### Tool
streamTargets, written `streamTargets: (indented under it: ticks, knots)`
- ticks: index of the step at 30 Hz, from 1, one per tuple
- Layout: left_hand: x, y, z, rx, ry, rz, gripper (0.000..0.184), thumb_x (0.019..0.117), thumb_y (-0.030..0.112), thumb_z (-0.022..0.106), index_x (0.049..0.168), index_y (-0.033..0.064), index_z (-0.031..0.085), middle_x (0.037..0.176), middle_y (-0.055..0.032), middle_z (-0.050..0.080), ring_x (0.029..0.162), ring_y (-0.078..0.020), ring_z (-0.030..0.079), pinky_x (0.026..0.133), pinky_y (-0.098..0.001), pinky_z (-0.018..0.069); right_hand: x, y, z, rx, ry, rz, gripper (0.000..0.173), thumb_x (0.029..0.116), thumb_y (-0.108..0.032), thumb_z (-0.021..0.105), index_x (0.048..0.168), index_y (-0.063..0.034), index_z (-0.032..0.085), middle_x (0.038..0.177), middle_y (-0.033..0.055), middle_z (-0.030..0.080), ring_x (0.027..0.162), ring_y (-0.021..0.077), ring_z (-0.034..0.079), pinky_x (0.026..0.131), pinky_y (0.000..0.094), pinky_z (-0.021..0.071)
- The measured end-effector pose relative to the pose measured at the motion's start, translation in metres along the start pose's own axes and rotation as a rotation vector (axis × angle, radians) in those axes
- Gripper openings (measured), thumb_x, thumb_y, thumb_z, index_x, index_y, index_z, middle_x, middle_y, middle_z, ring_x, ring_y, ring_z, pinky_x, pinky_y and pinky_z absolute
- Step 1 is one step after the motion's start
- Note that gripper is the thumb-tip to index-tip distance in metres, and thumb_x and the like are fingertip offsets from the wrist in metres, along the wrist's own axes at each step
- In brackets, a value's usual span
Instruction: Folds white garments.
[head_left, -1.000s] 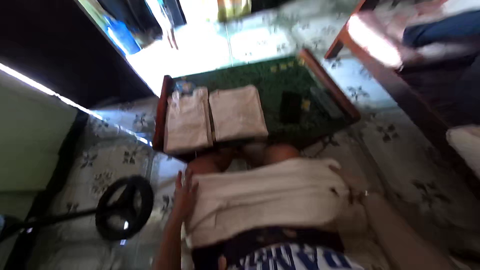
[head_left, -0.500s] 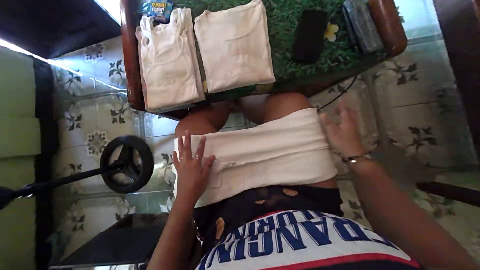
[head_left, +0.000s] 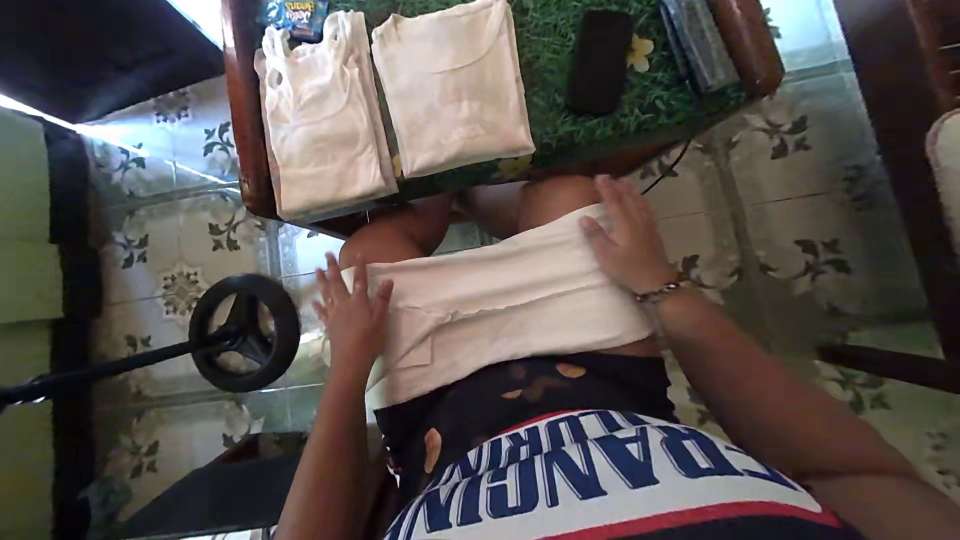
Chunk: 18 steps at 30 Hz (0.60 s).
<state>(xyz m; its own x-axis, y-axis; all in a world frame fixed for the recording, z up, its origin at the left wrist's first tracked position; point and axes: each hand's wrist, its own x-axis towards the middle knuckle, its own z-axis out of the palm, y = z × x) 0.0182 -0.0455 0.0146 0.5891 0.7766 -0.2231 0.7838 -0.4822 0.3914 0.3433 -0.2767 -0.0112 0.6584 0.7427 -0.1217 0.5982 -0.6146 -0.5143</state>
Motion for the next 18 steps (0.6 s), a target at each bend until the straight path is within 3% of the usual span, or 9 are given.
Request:
streamTargets:
  ticks: [2, 4, 6, 7, 9, 11, 14, 16, 18]
  knots:
    - [0.018, 0.016, 0.005, 0.044, 0.019, 0.159, 0.062, 0.1060, 0.051, 0.040, 0.155, 0.0129, 0.044, 0.166, -0.0219, 0.025, 0.154, -0.0486, 0.012, 0.112, -0.0802, 0.0079, 0.015, -0.023, 0.004, -0.021, -0.109, -0.182, 0.054, 0.1067, -0.032, 0.049, 0.154, -0.0059, 0.045, 0.151, 0.0236, 0.050, 0.143, 0.0458, 0.042, 0.116, 0.0706, 0.0217]
    - [0.039, 0.042, 0.009, 0.035, -0.118, 0.242, 0.054, 0.1076, 0.046, 0.042, 0.151, 0.0151, 0.050, 0.158, -0.0167, 0.042, 0.151, -0.0439, 0.024, 0.113, -0.0786, 0.0118, 0.035, -0.048, 0.010, -0.025, -0.351, -0.254, 0.048, 0.1051, -0.030, 0.056, 0.149, -0.0113, 0.052, 0.136, 0.0208, 0.063, 0.131, 0.0437, 0.054, 0.113, 0.0753, 0.0213]
    - [0.058, 0.067, 0.011, 0.011, -0.319, 0.249, 0.052, 0.1079, 0.047, 0.042, 0.148, 0.0158, 0.055, 0.145, -0.0160, 0.057, 0.142, -0.0386, 0.043, 0.115, -0.0747, 0.0150, 0.053, -0.067, 0.016, -0.005, -0.540, -0.275, 0.041, 0.1050, -0.023, 0.056, 0.145, -0.0150, 0.058, 0.132, 0.0158, 0.067, 0.126, 0.0371, 0.060, 0.112, 0.0659, 0.0346]
    - [0.067, 0.074, 0.014, 0.006, -0.397, 0.260, 0.053, 0.1078, 0.049, 0.042, 0.146, 0.0156, 0.057, 0.139, -0.0153, 0.062, 0.135, -0.0365, 0.051, 0.113, -0.0721, 0.0226, 0.059, -0.070, 0.018, 0.054, -0.566, -0.287, 0.038, 0.1054, -0.017, 0.054, 0.143, -0.0142, 0.060, 0.133, 0.0145, 0.067, 0.126, 0.0336, 0.061, 0.112, 0.0588, 0.0393]
    - [0.079, 0.078, 0.022, 0.003, -0.479, 0.295, 0.050, 0.1069, 0.048, 0.045, 0.135, 0.0123, 0.065, 0.129, -0.0157, 0.067, 0.124, -0.0347, 0.060, 0.106, -0.0664, 0.0395, 0.064, -0.070, 0.020, 0.187, -0.503, -0.288, 0.037, 0.1062, -0.009, 0.049, 0.141, -0.0122, 0.062, 0.134, 0.0136, 0.066, 0.125, 0.0297, 0.063, 0.111, 0.0500, 0.0445]
    - [0.086, 0.078, 0.028, 0.005, -0.505, 0.318, 0.045, 0.1058, 0.044, 0.051, 0.124, 0.0073, 0.069, 0.119, -0.0171, 0.068, 0.115, -0.0342, 0.064, 0.100, -0.0606, 0.0486, 0.063, -0.066, 0.024, 0.211, -0.410, -0.279, 0.037, 0.1067, -0.008, 0.047, 0.139, -0.0134, 0.064, 0.133, 0.0132, 0.068, 0.124, 0.0295, 0.064, 0.110, 0.0502, 0.0456]
    - [0.087, 0.075, 0.032, 0.001, -0.518, 0.315, 0.042, 0.1066, 0.039, 0.052, 0.119, 0.0037, 0.070, 0.117, -0.0184, 0.067, 0.113, -0.0344, 0.065, 0.099, -0.0582, 0.0497, 0.053, -0.060, 0.040, 0.126, -0.281, -0.376, 0.039, 0.1017, 0.000, 0.050, 0.132, -0.0142, 0.070, 0.120, 0.0145, 0.072, 0.112, 0.0320, 0.068, 0.101, 0.0523, 0.0511]
    - [0.089, 0.072, 0.036, -0.021, -0.487, 0.322, 0.039, 0.1078, 0.035, 0.050, 0.120, 0.0040, 0.070, 0.116, -0.0182, 0.068, 0.113, -0.0338, 0.065, 0.100, -0.0571, 0.0495, 0.052, -0.061, 0.038, 0.161, -0.312, -0.386, 0.035, 0.1038, -0.010, 0.055, 0.136, -0.0137, 0.066, 0.120, 0.0134, 0.072, 0.110, 0.0298, 0.070, 0.101, 0.0505, 0.0523]
    - [0.090, 0.072, 0.035, -0.051, -0.459, 0.320, 0.037, 0.1081, 0.033, 0.049, 0.120, 0.0049, 0.070, 0.115, -0.0171, 0.069, 0.113, -0.0327, 0.065, 0.100, -0.0562, 0.0498, 0.057, -0.064, 0.033, 0.266, -0.415, -0.315, 0.044, 0.1001, -0.021, 0.067, 0.143, -0.0146, 0.060, 0.111, 0.0129, 0.073, 0.098, 0.0262, 0.070, 0.094, 0.0479, 0.0548]
